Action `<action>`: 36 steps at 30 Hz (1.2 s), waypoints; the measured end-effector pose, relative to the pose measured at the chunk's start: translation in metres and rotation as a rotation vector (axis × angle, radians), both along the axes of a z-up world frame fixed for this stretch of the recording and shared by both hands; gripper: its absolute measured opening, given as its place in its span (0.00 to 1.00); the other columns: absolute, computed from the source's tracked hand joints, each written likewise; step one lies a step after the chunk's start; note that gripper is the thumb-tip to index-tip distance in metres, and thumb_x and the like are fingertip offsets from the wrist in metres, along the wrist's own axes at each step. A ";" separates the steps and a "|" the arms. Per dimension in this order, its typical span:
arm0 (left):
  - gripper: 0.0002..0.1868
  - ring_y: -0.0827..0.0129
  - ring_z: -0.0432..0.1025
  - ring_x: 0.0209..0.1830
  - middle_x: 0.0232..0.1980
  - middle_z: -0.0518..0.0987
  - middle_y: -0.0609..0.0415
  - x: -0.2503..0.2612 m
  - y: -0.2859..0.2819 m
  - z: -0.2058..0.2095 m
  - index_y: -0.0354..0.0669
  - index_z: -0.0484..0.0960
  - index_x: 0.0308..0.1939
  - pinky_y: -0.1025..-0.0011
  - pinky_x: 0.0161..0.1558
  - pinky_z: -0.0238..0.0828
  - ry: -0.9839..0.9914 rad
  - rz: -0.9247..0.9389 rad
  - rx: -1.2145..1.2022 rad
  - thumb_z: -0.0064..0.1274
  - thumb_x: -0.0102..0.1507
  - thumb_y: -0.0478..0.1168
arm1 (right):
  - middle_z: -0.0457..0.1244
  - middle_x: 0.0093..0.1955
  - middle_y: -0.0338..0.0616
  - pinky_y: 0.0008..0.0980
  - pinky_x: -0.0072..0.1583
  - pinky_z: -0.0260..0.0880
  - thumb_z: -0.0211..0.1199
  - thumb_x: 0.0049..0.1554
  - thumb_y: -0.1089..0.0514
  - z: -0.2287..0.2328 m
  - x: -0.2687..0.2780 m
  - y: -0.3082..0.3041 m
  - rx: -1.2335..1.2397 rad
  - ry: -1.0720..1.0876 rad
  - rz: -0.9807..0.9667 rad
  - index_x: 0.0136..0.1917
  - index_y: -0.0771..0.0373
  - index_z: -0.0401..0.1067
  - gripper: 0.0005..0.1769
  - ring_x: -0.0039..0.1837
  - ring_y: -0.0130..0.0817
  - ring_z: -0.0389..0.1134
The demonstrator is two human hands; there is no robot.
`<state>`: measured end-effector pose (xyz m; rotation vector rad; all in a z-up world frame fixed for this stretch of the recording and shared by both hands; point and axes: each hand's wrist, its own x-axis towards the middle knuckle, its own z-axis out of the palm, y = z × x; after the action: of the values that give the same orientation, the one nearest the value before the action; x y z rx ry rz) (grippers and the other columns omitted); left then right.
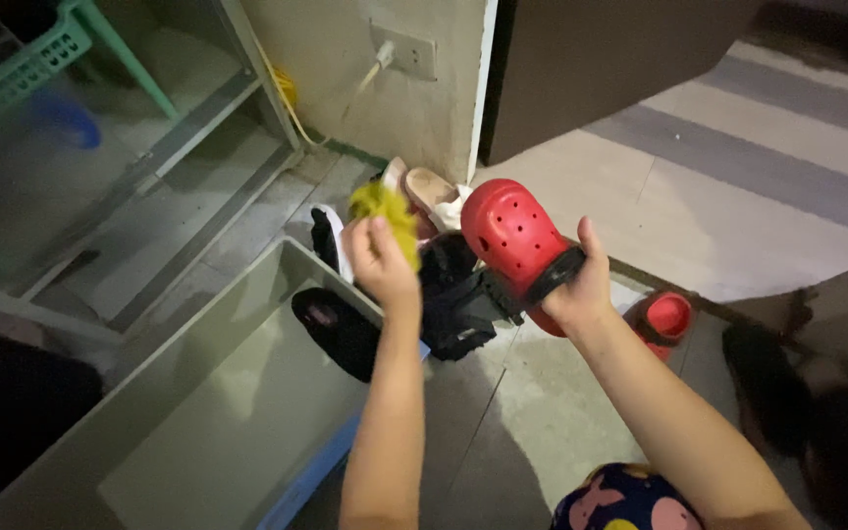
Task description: The recorder is cleaning out a shoe shelf with a broom and then wiping down several pairs of shoes with a cloth before organizing them.
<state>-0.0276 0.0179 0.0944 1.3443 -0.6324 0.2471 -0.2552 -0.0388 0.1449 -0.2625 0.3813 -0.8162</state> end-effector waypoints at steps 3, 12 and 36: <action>0.08 0.56 0.73 0.45 0.43 0.77 0.48 -0.037 -0.001 0.035 0.40 0.79 0.44 0.61 0.51 0.71 -0.057 -0.293 0.034 0.54 0.70 0.41 | 0.59 0.76 0.61 0.55 0.78 0.53 0.49 0.62 0.31 -0.015 0.006 -0.004 0.083 0.045 -0.041 0.75 0.73 0.59 0.47 0.77 0.55 0.60; 0.10 0.44 0.67 0.54 0.53 0.71 0.38 -0.138 0.008 -0.014 0.40 0.74 0.49 0.50 0.55 0.66 -0.188 -0.308 0.003 0.54 0.68 0.40 | 0.60 0.74 0.60 0.52 0.78 0.54 0.45 0.67 0.34 -0.024 0.002 -0.015 0.013 -0.123 -0.029 0.74 0.70 0.60 0.39 0.74 0.55 0.62; 0.13 0.40 0.68 0.54 0.55 0.71 0.35 -0.127 0.012 -0.075 0.39 0.68 0.51 0.49 0.56 0.67 -0.411 -0.378 0.059 0.53 0.69 0.40 | 0.59 0.75 0.61 0.52 0.77 0.54 0.44 0.67 0.35 -0.036 0.015 -0.014 0.024 -0.030 -0.031 0.73 0.70 0.61 0.38 0.76 0.55 0.59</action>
<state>-0.1543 0.0304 0.0197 1.2089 -1.2310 0.1989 -0.2404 -0.0524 0.1086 -0.2219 0.3678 -0.8448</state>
